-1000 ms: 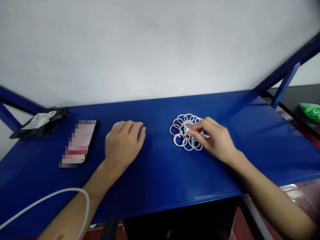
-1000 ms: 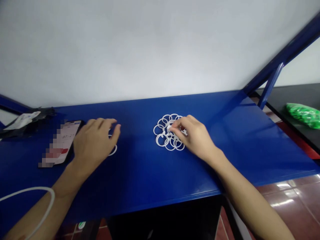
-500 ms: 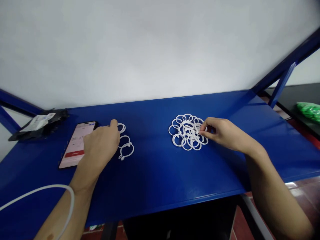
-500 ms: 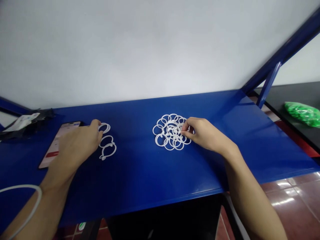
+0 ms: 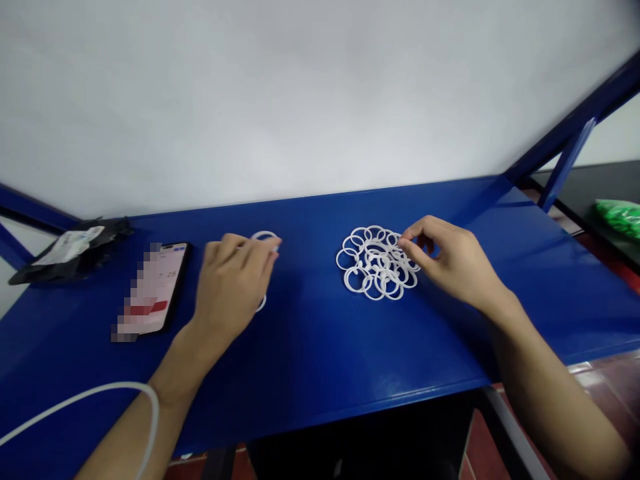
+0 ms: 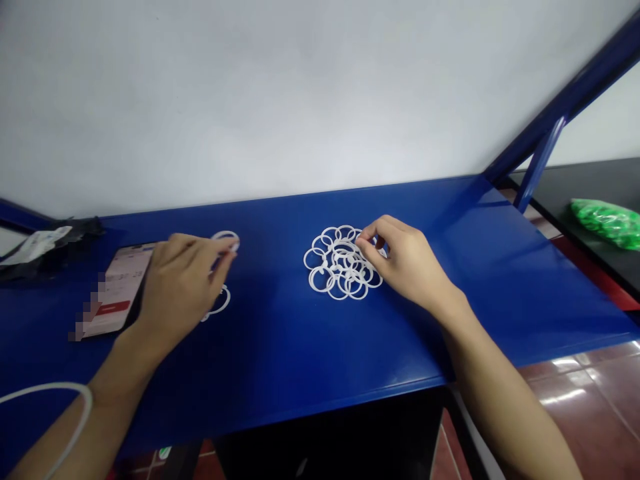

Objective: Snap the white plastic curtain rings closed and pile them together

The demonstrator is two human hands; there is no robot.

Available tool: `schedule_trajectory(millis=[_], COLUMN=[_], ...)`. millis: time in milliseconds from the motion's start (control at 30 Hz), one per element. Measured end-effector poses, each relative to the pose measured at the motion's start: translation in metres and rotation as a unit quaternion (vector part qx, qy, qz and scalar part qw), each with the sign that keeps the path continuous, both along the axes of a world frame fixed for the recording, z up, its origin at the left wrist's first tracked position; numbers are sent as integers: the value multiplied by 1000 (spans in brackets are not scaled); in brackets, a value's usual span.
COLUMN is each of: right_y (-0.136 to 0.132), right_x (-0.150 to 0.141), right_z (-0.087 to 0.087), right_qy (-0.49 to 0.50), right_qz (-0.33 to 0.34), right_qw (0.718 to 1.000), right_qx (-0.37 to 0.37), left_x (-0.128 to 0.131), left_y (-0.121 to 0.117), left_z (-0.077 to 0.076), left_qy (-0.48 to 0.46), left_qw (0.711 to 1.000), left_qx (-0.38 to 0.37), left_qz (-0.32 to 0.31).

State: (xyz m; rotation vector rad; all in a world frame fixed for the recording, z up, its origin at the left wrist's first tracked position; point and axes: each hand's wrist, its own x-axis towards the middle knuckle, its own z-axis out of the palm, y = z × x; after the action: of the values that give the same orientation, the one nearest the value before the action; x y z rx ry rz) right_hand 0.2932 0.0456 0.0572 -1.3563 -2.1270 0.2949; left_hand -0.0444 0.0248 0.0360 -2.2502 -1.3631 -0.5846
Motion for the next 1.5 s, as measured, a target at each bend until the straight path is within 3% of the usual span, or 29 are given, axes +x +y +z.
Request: schedule_trajectory(millis=[67,167,300,400,533,633,733,800,933,1100,1200,1500], right_y=[-4,-16,-33,-38,-37,-38,-40,-42,-43,-44,-45,-54], right_x=[-9,-27,-51,-58,-58,-58,-59,-60,-63,-65,-67,-65], right_z=[-3,-11,-23,-31,-37,-38,-36,-34,-33,-35,-37,-35], right_qy=[22,39,51,98,212,260,248,230,222,226,220,149], right_qz=[19,107,219,226,155,130,163,210,268,237,255,305], right_qw=[999,992,974,967,956,947,951,949,938,945,942,940], right_qx=[40,56,-4,-62,-133,-134,-87,-51,-3,-7,4,42], left_x=[13,30,45,48,48,49,53,56,59,61,63,65], left_y=[-5,-16,-27,-31,-33,-35,-37,-38,-37,-40,-43,-50], left_z=[-4,-8,-7,-4,-3,-9,-14,-16,-15,-13,-13,-17], left_qy=[-14,-32,-40,-47,-53,-148,-287,-318,-327,-372,-379,-288], left_qw=[993,969,939,923,917,910,902,904,895,875,875,903], left_qx=[4,-21,-32,-25,-23,-45,-77,-112,-162,-171,-166,-39], left_qz=[-114,-243,-341,-381,-394,-385,-312,-261,-257,-260,-251,-316])
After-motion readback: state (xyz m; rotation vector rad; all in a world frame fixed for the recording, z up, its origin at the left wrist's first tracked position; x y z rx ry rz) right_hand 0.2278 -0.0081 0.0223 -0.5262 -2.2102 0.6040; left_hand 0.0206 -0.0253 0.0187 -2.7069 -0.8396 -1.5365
